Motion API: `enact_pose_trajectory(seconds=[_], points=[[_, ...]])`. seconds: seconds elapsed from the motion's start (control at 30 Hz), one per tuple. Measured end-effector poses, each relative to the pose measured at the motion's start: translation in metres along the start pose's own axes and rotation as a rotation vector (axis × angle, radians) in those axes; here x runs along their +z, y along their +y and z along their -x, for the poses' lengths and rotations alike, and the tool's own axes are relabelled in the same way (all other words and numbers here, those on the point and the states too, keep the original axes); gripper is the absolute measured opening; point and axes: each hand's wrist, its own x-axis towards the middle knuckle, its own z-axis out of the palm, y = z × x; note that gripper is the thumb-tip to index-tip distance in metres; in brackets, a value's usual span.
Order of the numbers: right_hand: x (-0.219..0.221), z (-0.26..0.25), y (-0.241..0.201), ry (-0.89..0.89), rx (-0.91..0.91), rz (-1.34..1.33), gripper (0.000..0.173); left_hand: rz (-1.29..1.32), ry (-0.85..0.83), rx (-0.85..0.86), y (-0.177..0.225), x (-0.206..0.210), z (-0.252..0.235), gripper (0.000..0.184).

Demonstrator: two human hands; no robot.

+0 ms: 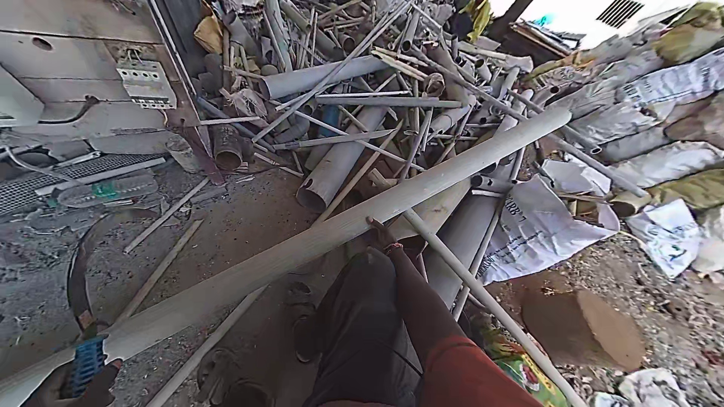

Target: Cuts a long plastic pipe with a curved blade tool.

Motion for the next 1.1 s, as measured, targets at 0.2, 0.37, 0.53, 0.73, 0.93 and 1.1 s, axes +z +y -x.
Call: enact_pose_trajectory(seconds=[0.2,0.37,0.53,0.73,0.93,1.1], points=[[0.003,0.018,0.0,-0.01,0.055,-0.018,0.032,-0.196,-0.002,-0.013,-0.02,0.016,-0.013,0.036],[0.009,0.015,0.009,-0.102,-0.08,0.04,0.033,-0.375,-0.116,-0.067,0.001,0.015,-0.01,0.041],[0.025,0.019,0.009,-0.111,-0.146,0.075,0.033,-0.475,-0.227,-0.074,0.001,0.024,-0.011,0.04],[0.041,0.027,-0.014,0.122,-0.039,0.463,0.04,-0.532,-0.307,-0.024,0.0,0.039,-0.012,0.039],[0.051,0.022,-0.043,0.445,-0.26,1.449,0.14,-0.476,-0.419,0.12,0.014,0.072,0.006,0.042],[0.045,0.022,-0.048,0.321,-0.348,1.84,0.115,-0.349,-0.528,0.262,0.055,0.142,0.029,0.052]])
